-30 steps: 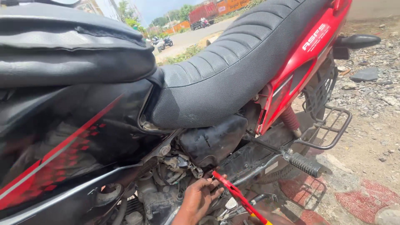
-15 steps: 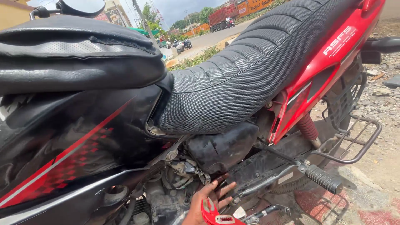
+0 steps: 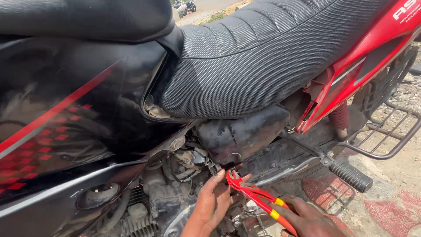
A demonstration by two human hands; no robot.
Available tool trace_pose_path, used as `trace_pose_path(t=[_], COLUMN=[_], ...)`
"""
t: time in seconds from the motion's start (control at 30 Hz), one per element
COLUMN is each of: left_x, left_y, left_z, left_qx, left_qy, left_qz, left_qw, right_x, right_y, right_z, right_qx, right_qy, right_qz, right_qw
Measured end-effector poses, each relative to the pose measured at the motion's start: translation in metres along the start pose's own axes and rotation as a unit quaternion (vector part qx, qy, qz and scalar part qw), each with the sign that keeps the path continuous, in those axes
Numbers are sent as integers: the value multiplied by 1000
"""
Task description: The person uses red water-pump pliers to grip and turn a fastener on the side panel of a motorcycle, repositioning and re-squeezing the pliers repeatedly. They then set the pliers down, use a screwdriver on the motorcycle, and later pick the pliers up again to keep working on the fastener.
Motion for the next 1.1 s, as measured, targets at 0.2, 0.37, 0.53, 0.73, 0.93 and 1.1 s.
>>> trace_pose_path(t=[0.2, 0.37, 0.53, 0.73, 0.93, 1.1], left_x=[-2, -7, -14, -18, -22, -23], left_y=[5, 11, 6, 1, 4, 11], left_z=[-4, 0, -6, -16, -19, -18], left_qx=[-18, -19, 27, 4, 3, 4], left_qy=[3, 18, 55, 69, 83, 113], left_qz=[-76, -107, -124, -124, -125, -106], left_qw=[997, 994, 990, 990, 989, 988], right_x=[-8, -11, -24, -21, -16, -18], right_y=[-17, -10, -48, -44, -47, -63], right_z=[-32, -36, -62, -58, -63, -67], right_qx=[-122, -41, -80, -75, -65, -89], right_qy=[200, 206, 254, 231, 222, 210], right_qz=[-19, 22, 0, 16, 47, 68], right_qw=[972, 977, 964, 970, 972, 971])
Point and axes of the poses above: each hand's wrist, its own x-axis away from the middle knuckle, its own y-axis out of the palm, z = x × y, the point moved 10 cm from there along -x, towards the middle knuckle, and after that the axes turned 11 degrees about -z, right-handed, at the moved point
